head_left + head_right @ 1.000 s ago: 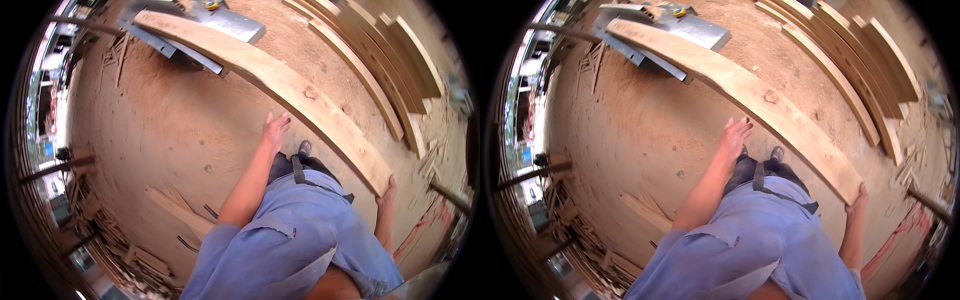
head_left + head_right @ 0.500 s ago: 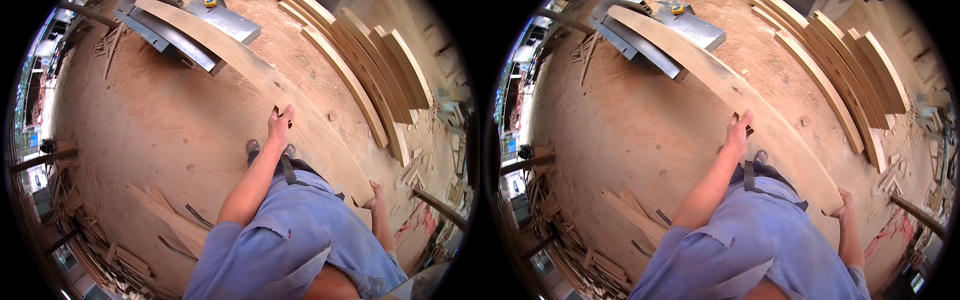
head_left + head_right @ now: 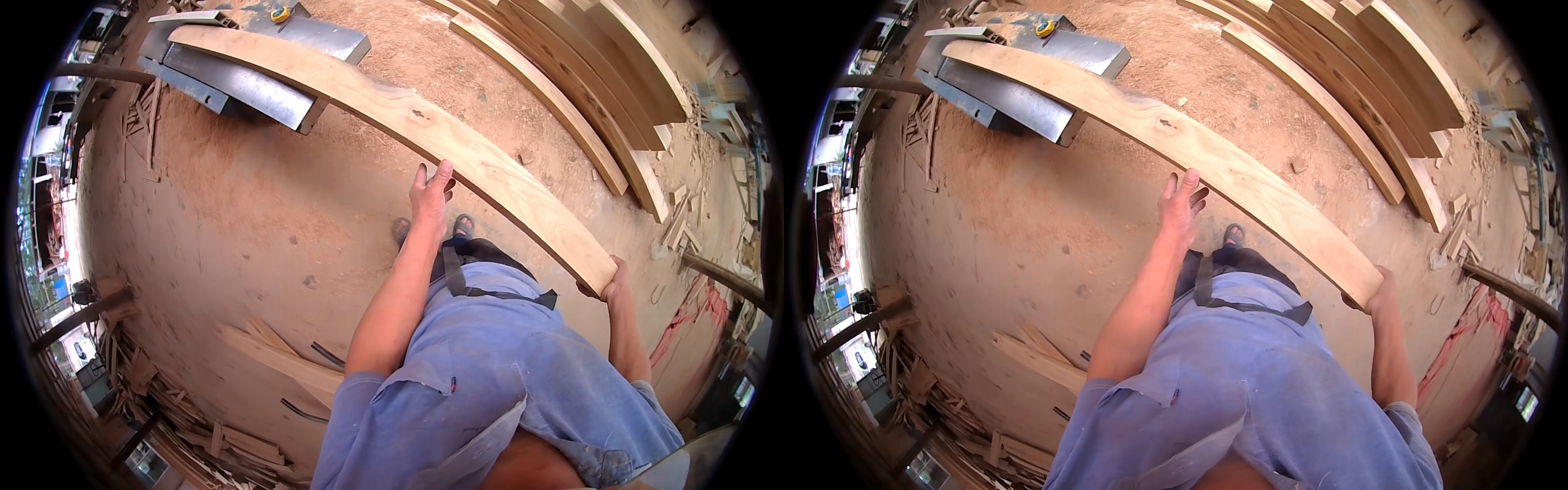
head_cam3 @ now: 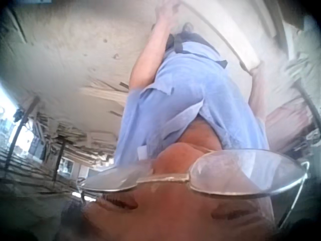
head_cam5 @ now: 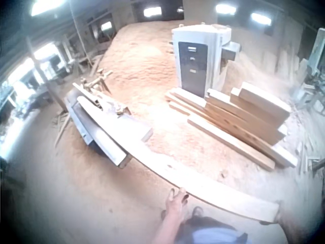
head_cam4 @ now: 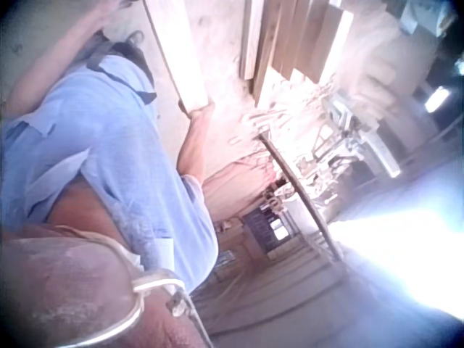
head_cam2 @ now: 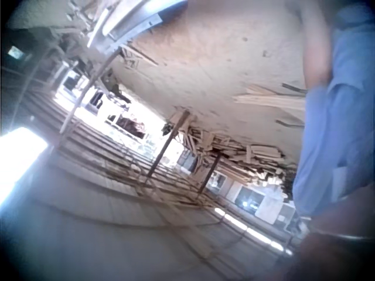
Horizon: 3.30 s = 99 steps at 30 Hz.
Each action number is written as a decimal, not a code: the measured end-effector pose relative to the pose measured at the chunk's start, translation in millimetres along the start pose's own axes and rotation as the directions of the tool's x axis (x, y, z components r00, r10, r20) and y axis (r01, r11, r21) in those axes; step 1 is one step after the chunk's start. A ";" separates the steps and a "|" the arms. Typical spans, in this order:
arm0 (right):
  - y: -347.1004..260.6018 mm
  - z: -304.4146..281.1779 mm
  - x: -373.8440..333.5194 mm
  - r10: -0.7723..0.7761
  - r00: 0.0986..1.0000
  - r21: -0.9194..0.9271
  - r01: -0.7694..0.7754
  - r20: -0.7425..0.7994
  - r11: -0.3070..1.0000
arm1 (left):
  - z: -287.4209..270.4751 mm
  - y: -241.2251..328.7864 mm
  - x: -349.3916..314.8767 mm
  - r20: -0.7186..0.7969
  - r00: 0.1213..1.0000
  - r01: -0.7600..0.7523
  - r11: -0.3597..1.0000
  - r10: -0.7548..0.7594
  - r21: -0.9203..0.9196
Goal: The person picks up a long piece of wood and places it on a table saw. They then walk to a large pile of lumber, pick up a tape measure, and measure several pieces of wood one by one, placing them back on the pile after inspection.
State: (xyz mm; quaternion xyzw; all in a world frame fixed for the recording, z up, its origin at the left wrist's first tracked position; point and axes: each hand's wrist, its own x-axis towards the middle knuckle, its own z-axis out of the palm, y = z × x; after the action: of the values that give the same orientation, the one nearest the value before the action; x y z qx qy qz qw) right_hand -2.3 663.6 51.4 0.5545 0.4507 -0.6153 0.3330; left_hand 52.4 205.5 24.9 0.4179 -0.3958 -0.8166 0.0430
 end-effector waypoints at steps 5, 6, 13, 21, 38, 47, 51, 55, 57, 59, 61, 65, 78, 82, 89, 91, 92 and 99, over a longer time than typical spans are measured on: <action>4.0 6.8 -5.0 -0.066 0.998 0.018 0.066 -0.003 0.998 | -7.6 -10.8 8.7 0.031 0.999 -0.010 1.000 0.010 0.017; 4.3 0.3 -4.3 -0.082 0.996 -0.007 0.082 0.039 0.997 | -5.5 -11.4 9.6 0.058 0.998 -0.005 1.000 0.003 0.027; 6.4 9.8 -12.0 -0.052 0.997 -0.082 0.056 0.057 0.995 | -9.7 -5.0 -1.3 0.032 0.999 0.043 0.999 -0.043 -0.016; 4.2 7.7 -9.7 -0.081 0.996 -0.089 0.085 0.039 0.992 | -71.5 -37.2 -1.4 -0.056 0.992 0.114 0.993 -0.116 -0.038; -92.6 -20.6 53.1 -0.315 0.939 0.067 0.309 0.137 0.949 | -275.0 -129.5 -52.1 -0.357 0.926 0.312 0.790 -0.127 0.527; -107.0 51.8 3.4 -0.387 0.921 -0.120 0.390 0.045 0.913 | -292.9 -98.4 -97.7 -0.555 0.826 0.404 0.789 -0.097 0.464; -115.3 38.4 6.9 -0.388 0.921 -0.092 0.390 0.033 0.916 | -254.4 -79.8 -89.0 -0.466 0.873 0.400 0.759 -0.145 0.513; -115.3 50.9 16.9 -0.386 0.922 -0.047 0.387 0.023 0.921 | -334.0 -146.5 -50.7 -0.319 0.946 0.232 0.796 -0.052 0.559; -118.3 43.6 12.6 -0.372 0.927 -0.059 0.374 0.040 0.926 | -334.7 -158.1 -40.9 -0.246 0.969 0.181 0.778 -0.035 0.601; -120.7 38.8 19.7 -0.373 0.922 -0.070 0.381 0.102 0.922 | -341.0 -155.6 -36.6 -0.172 0.983 0.163 0.693 -0.058 0.702; -122.5 23.7 26.5 -0.373 0.920 -0.084 0.384 0.123 0.920 | -325.2 -143.5 -40.2 -0.137 0.985 0.171 0.561 -0.102 0.810; -123.3 20.3 34.2 -0.351 0.922 -0.055 0.363 0.162 0.930 | -257.4 -98.9 -67.6 -0.310 0.947 0.295 0.613 -0.085 0.733; -138.5 4.4 72.4 -0.396 0.899 -0.022 0.407 0.189 0.913 | -242.2 -111.1 -81.0 -0.465 0.885 0.308 0.713 0.029 0.630; -119.3 25.5 34.9 -0.448 0.880 -0.016 0.456 0.156 0.890 | -272.5 -150.6 -93.6 -0.392 0.905 0.208 0.634 0.165 0.745; -151.4 3.3 86.3 -0.747 0.646 0.174 0.727 0.157 0.664 | -249.2 -123.3 -111.4 -0.471 0.880 0.354 0.571 0.065 0.741; -146.4 21.7 72.8 -0.822 0.537 0.205 0.797 0.190 0.569 | -251.8 -114.8 -109.9 -0.504 0.861 0.379 0.569 0.073 0.729; -144.9 25.5 70.1 -0.855 0.477 0.222 0.829 0.203 0.514 | -252.2 -111.1 -107.4 -0.518 0.852 0.389 0.570 0.076 0.724; -127.9 13.7 109.1 -0.831 0.457 0.551 0.624 0.318 0.554 | -213.7 -99.3 -96.2 -0.424 0.903 0.285 0.638 0.073 0.716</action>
State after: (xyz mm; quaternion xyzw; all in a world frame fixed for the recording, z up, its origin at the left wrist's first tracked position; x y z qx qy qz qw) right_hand -141.7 708.3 -32.4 0.1508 0.4113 -0.8982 0.0374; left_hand 293.6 181.4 -52.6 0.5828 -0.6579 -0.4656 -0.1035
